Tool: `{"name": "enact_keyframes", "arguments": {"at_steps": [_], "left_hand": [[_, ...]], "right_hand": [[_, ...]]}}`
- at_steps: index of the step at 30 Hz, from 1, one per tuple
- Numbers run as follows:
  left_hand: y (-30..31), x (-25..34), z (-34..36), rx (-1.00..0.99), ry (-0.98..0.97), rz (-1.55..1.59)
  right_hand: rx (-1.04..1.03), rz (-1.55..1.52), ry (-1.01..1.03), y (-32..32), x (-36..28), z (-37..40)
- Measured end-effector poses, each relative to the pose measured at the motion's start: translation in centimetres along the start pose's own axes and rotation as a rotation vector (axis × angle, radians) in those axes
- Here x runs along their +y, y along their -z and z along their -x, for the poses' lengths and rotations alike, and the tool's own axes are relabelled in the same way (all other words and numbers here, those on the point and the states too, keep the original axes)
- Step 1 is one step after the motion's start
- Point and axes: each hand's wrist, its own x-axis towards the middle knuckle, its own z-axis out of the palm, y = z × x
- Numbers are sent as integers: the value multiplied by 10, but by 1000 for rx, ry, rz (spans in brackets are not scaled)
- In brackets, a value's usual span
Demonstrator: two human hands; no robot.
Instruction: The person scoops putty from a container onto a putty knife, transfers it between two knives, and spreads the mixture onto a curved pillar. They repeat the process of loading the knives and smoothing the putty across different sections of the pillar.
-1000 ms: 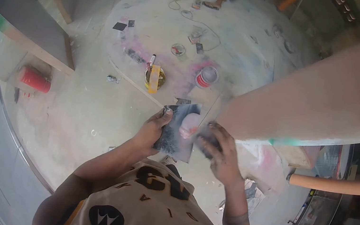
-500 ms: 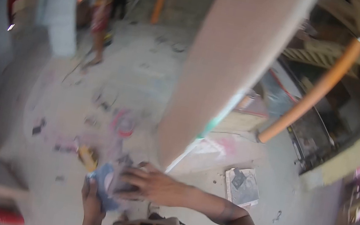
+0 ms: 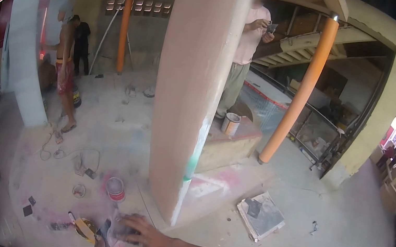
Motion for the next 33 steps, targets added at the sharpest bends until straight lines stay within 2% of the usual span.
{"name": "enact_keyframes", "arguments": {"at_steps": [2, 3, 4, 6, 8, 9, 10, 11, 12, 14, 15, 16, 18, 19, 20, 22, 24, 25, 26, 28, 30, 31, 33], "left_hand": [[6, 7, 6, -42, 10, 74], [6, 10, 9, -35, -10, 82], [-2, 16, 16, -28, -29, 96], [-8, 9, 15, 36, -59, 90], [18, -15, -1, -294, -297, -255], [18, -14, -6, -291, -298, -250], [16, -9, -11, -199, -79, -116], [16, -5, -14, -105, 136, 21], [19, -3, -15, -105, 125, 31], [27, 2, -14, -156, 2, 83], [2, 14, 1, -58, -99, 71], [-1, 22, 1, -48, -106, 75], [-1, 32, -1, -28, -280, 70], [-8, 32, -2, 17, -455, 25], [-15, 33, -3, 85, -625, -29], [-10, 35, -4, 109, -688, -135], [-12, 28, -7, 261, -638, -116], [-27, 28, -4, 221, -714, -41], [-34, 25, 1, 338, -620, -105], [-43, 24, 12, 284, -683, -392], [-43, 14, 10, 162, -753, -514], [-43, 4, 13, 182, -728, -517], [-43, -15, 20, 35, -772, -560]], "right_hand": [[-262, 346, -241, 21, 6, 10], [-345, 432, -219, 27, 5, 14], [-342, 438, -211, 28, 0, 7], [-154, 203, -101, 26, -24, -1], [-219, 174, -51, 14, -34, -8], [-106, 64, -39, -1, -27, -3], [7, -46, -25, -7, -20, 0], [37, 69, -20, -5, -9, 4], [26, 64, -9, 1, -2, 7], [-304, 444, -309, 18, 3, 14], [-335, 498, -309, 26, -1, 11], [-340, 487, -303, 28, -8, 9], [136, -85, -613, 26, -23, 3], [352, -213, -845, 16, -27, 10], [305, -251, -868, 20, -40, 1], [454, -607, -1203, 41, -69, -33], [317, -504, -1285, 36, -74, -35], [336, -484, -1246, 26, -76, -38], [362, -459, -1215, 15, -78, -38], [303, -421, -1279, 13, -77, -42], [431, -390, -1138, 5, -68, -45], [420, -398, -1167, 5, -67, -48], [543, -392, -1145, 9, -68, -51]]}}
